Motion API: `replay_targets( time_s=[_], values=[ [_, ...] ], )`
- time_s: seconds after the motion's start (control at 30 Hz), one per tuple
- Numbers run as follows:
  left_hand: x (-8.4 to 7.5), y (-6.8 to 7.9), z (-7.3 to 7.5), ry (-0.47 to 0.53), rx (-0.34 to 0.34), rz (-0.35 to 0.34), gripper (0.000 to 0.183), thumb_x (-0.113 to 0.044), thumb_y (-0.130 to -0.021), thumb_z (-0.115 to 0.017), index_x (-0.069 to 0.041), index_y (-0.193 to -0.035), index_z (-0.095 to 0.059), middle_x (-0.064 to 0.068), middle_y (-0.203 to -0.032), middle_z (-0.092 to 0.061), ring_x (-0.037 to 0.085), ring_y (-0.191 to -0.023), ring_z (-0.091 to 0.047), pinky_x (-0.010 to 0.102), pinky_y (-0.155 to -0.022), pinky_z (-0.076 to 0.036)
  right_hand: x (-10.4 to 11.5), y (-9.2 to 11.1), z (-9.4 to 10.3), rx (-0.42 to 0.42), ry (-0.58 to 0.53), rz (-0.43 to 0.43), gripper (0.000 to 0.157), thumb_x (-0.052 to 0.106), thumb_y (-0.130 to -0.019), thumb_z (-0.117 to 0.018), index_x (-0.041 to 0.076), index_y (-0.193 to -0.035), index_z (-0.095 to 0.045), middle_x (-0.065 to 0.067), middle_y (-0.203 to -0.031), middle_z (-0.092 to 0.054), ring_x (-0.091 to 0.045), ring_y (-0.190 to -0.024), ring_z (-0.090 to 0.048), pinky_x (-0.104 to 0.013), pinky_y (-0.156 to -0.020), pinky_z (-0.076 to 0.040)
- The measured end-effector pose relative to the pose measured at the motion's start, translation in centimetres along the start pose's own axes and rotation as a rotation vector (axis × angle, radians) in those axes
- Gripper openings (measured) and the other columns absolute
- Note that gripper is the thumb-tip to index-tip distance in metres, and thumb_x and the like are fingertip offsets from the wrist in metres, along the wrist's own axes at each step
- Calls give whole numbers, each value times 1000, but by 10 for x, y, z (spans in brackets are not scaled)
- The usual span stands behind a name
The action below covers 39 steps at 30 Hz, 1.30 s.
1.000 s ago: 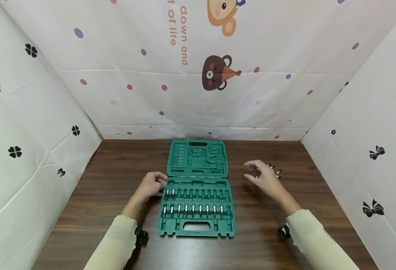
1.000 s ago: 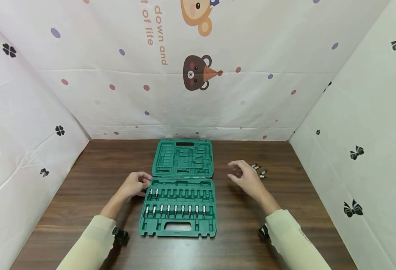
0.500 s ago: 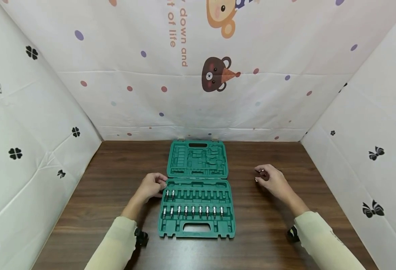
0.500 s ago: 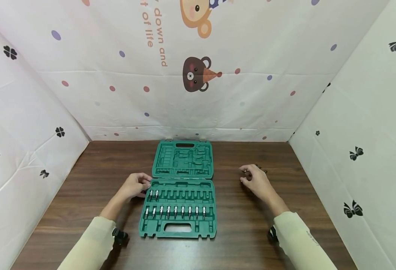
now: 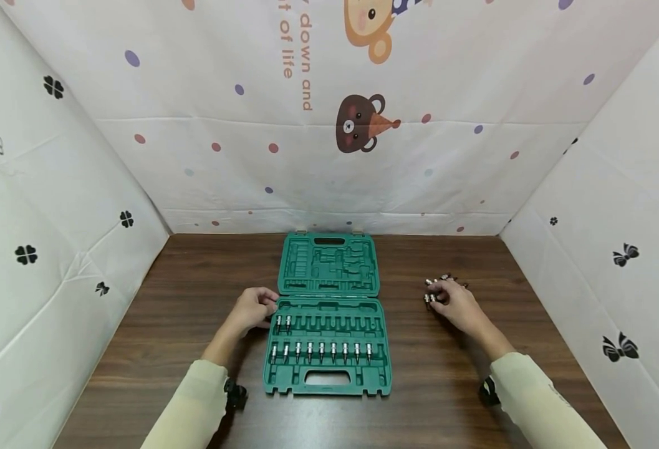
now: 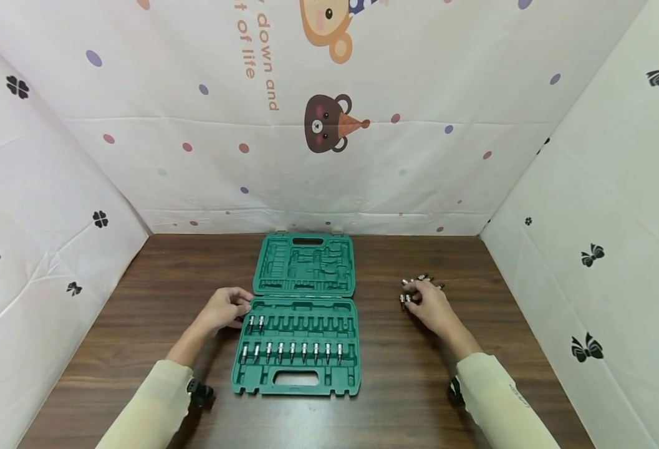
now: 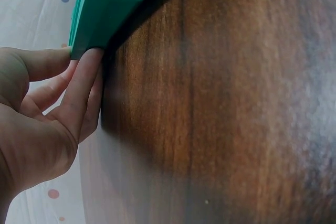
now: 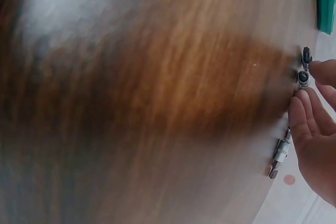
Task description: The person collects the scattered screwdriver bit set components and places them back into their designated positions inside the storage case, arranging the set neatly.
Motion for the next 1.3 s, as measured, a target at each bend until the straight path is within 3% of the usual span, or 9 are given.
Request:
replay_targets(
  time_s=[0.37,0.63,0.87,1.3],
  values=[
    [0,-2,0,-10,-5,-2,18,3,-101,-58,4,-117,-66,17,-101,-62,25,-86,-64,39,-69,-64,-4,-3,-4,-11,38,-8,28,6,-92,-75,1,-118,-71,-8,-95,-71,-20,-86,-67,-43,-77,-56],
    [3,-4,1,-4,-4,-4,17,2,-102,-58,3,-117,-66,17,-102,-63,25,-86,-65,40,-70,-63,1,-3,-5,-19,84,14,18,4,-93,-71,-1,-110,-70,-13,-99,-69,-25,-88,-67,-48,-79,-58],
    [4,-4,0,1,-1,-4,18,1,-102,-57,3,-118,-65,17,-103,-62,25,-88,-65,40,-71,-63,3,-4,-5,-40,86,26,13,1,-91,-71,-1,-104,-70,-13,-94,-70,-24,-85,-68,-44,-76,-58],
    [5,-2,0,-8,1,-5,18,1,-102,-57,3,-118,-65,17,-102,-63,25,-88,-65,41,-71,-63,4,-2,0,-41,49,-43,13,3,-90,-68,2,-103,-69,-9,-93,-73,-21,-85,-68,-41,-76,-58]
  ],
)
Point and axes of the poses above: each hand's wrist, its own y-axis away from the middle knuckle, its own z-axis out of the back of the hand, x = y × z, the point moved 3 cm from there along -y, towards the middle knuckle
